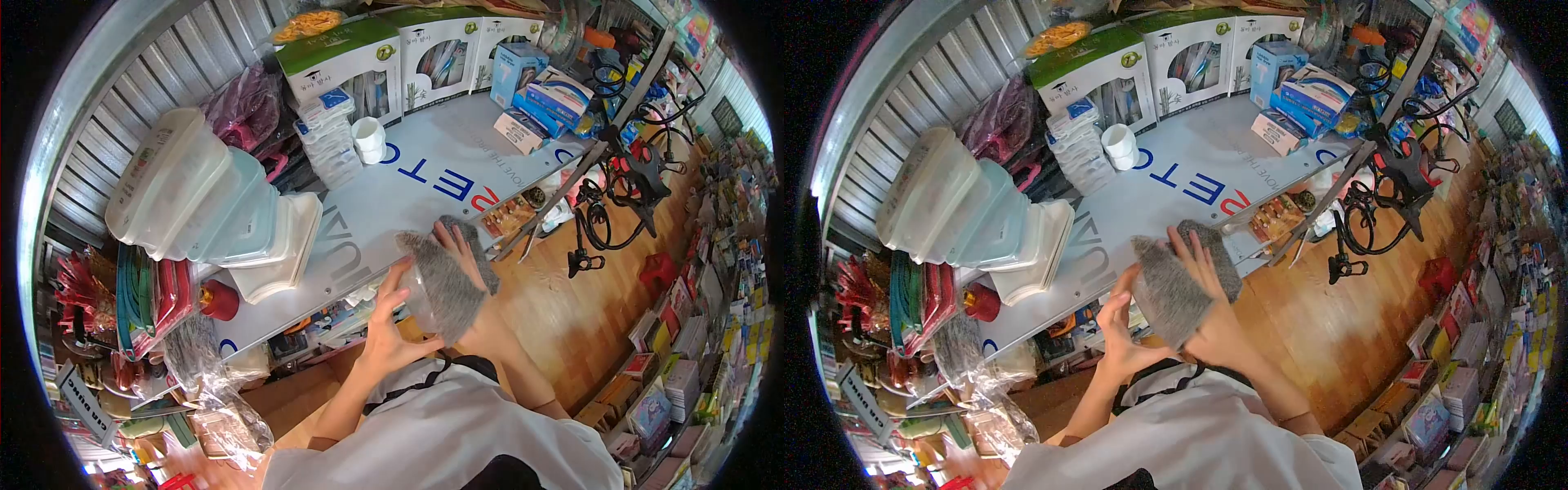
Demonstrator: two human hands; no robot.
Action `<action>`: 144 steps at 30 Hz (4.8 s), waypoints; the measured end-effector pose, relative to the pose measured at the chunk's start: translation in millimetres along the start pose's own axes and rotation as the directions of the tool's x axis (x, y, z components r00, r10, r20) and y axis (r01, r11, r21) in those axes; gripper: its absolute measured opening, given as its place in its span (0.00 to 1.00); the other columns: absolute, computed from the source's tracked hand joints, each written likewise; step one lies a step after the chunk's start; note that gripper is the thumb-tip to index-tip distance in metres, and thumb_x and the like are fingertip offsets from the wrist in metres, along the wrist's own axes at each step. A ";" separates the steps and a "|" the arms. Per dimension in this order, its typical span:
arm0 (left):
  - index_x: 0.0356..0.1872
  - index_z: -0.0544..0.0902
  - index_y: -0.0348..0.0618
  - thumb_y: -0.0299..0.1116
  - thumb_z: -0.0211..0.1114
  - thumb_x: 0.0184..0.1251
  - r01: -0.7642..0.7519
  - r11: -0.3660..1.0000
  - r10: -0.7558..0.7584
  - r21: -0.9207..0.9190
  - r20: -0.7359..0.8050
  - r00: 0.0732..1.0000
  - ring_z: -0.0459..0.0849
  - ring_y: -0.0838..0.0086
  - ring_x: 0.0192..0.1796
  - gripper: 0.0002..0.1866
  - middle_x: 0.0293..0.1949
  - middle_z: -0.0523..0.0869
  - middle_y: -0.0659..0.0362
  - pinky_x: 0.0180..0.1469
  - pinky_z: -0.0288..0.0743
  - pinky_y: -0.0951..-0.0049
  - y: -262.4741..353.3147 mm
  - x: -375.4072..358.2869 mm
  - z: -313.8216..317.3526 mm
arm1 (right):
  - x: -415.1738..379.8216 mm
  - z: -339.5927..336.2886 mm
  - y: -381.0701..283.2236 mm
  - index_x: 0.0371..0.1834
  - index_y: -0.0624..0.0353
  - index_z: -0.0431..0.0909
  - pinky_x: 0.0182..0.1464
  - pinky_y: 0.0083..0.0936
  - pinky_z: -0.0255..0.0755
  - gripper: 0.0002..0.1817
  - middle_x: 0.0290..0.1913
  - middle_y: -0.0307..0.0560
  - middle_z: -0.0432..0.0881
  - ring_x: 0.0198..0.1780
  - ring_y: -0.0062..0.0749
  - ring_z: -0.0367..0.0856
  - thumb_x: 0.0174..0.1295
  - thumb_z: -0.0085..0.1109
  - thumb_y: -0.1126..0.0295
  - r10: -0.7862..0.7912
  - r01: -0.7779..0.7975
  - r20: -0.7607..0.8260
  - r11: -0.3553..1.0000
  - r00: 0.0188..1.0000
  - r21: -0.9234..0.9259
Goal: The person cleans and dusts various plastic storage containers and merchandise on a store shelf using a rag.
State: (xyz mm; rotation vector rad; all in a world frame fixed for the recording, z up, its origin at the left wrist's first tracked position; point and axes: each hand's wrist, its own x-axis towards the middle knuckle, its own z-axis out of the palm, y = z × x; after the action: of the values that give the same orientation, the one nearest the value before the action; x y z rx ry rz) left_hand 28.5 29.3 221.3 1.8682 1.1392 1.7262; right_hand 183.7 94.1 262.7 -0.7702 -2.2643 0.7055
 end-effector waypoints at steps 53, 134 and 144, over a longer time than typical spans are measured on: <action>0.52 0.58 0.49 0.33 0.83 0.39 0.488 0.748 -0.356 -0.450 0.348 0.867 0.74 0.66 0.59 0.43 0.54 0.76 0.48 0.64 0.63 0.66 -0.7 35.1 -34.5 | -9.5 -5.2 46.9 0.62 0.67 0.71 0.54 0.22 0.70 0.29 0.52 0.43 0.79 0.52 0.22 0.76 0.71 0.53 0.52 0.423 -0.648 0.512 0.294 0.748 0.703; 0.54 0.79 0.31 0.43 0.51 0.79 0.236 0.939 -0.344 -0.250 -0.683 0.644 0.76 0.79 0.46 0.22 0.45 0.82 0.58 0.52 0.69 0.77 19.0 45.5 -38.5 | -50.4 45.1 -9.9 0.67 0.65 0.64 0.63 0.29 0.64 0.27 0.59 0.45 0.74 0.59 0.30 0.71 0.76 0.43 0.53 0.478 -0.235 0.076 0.282 0.875 0.930; 0.56 0.73 0.34 0.45 0.44 0.81 0.129 0.844 -0.483 -0.521 -0.633 0.605 0.80 0.74 0.51 0.22 0.52 0.81 0.53 0.56 0.73 0.73 1.4 41.1 -7.4 | -69.2 91.4 -5.4 0.67 0.61 0.65 0.56 0.23 0.72 0.27 0.60 0.47 0.74 0.57 0.29 0.75 0.76 0.42 0.52 0.692 -0.019 -0.036 0.071 0.721 0.997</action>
State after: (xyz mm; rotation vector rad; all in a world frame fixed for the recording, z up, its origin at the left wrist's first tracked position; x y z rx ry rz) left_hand 19.2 57.2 251.0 0.5903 1.1100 2.3411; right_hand 160.7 18.6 179.4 -0.6962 -0.6032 1.7183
